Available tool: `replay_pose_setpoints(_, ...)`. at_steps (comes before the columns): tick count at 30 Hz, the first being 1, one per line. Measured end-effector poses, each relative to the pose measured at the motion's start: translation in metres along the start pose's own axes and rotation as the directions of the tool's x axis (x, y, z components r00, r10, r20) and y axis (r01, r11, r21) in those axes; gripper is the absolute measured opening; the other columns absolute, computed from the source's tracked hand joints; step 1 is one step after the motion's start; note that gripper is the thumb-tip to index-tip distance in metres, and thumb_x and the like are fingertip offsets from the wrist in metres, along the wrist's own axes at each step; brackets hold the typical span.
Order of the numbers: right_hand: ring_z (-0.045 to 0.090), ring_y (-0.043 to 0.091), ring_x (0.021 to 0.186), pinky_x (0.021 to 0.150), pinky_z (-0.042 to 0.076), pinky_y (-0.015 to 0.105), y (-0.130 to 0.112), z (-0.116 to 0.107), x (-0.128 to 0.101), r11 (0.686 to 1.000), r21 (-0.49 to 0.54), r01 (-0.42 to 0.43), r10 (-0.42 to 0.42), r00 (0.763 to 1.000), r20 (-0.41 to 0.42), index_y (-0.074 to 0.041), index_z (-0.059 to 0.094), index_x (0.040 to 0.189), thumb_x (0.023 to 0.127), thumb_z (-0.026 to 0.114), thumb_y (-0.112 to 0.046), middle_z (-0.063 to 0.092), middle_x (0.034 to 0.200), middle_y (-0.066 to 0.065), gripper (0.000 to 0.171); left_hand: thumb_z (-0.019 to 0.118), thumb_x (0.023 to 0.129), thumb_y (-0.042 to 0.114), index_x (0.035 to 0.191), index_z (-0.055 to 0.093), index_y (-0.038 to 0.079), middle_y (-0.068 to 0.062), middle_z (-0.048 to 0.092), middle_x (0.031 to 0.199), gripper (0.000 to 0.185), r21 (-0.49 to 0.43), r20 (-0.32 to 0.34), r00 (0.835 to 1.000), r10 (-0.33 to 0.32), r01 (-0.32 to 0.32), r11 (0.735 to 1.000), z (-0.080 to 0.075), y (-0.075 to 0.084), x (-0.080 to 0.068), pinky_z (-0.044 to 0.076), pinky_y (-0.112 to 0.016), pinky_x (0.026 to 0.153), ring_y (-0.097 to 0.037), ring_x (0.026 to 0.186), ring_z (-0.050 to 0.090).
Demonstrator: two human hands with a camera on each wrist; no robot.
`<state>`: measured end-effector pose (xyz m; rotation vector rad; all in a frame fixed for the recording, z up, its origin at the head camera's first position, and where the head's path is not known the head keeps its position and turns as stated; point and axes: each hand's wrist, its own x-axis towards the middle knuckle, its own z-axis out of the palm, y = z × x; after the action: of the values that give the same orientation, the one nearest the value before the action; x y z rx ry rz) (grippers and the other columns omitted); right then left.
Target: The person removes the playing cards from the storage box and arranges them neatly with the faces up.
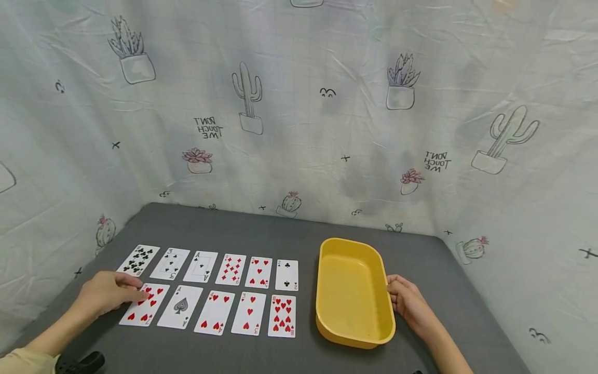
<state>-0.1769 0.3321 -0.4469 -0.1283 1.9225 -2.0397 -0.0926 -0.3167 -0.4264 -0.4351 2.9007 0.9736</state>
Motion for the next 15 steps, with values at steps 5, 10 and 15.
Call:
replay_pose_setpoints(5,0.062,0.020,0.077,0.069,0.054,0.033,-0.001,-0.001,-0.003,1.000,-0.018,0.001,-0.001,1.000,-0.005,0.010,0.048,0.111,0.100,0.044,-0.005,0.059,0.092,0.015,0.019,0.082,0.075,0.044,0.093,0.074,0.003,0.001,0.063,0.076,0.045,-0.022,0.030,0.999,-0.020,0.021,1.000,0.000,0.001,0.004,0.045,-0.032,0.055,-0.017,0.066,0.054)
replay_pose_setpoints(10,0.059,0.018,0.072,0.064,0.052,0.031,-0.014,-0.001,-0.008,0.994,-0.101,0.036,-0.038,0.999,-0.018,0.011,0.049,0.110,0.105,0.044,-0.013,0.058,0.087,0.011,0.025,0.067,0.089,0.051,0.105,0.067,-0.007,-0.001,0.061,0.073,0.060,-0.075,0.029,0.999,-0.045,0.047,0.996,-0.001,0.007,0.001,0.047,-0.033,0.055,-0.018,0.065,0.056)
replay_pose_setpoints(15,0.058,0.021,0.068,0.060,0.053,0.032,-0.034,0.000,-0.015,0.959,-0.276,0.058,-0.126,0.963,-0.237,0.006,0.051,0.112,0.106,0.046,-0.036,0.057,0.085,0.014,0.042,0.050,0.101,0.045,0.115,0.062,-0.008,-0.011,0.067,0.085,0.056,-0.025,-0.155,0.981,0.119,-0.124,0.992,-0.006,0.034,-0.018,0.045,-0.039,0.059,-0.028,0.075,0.063)
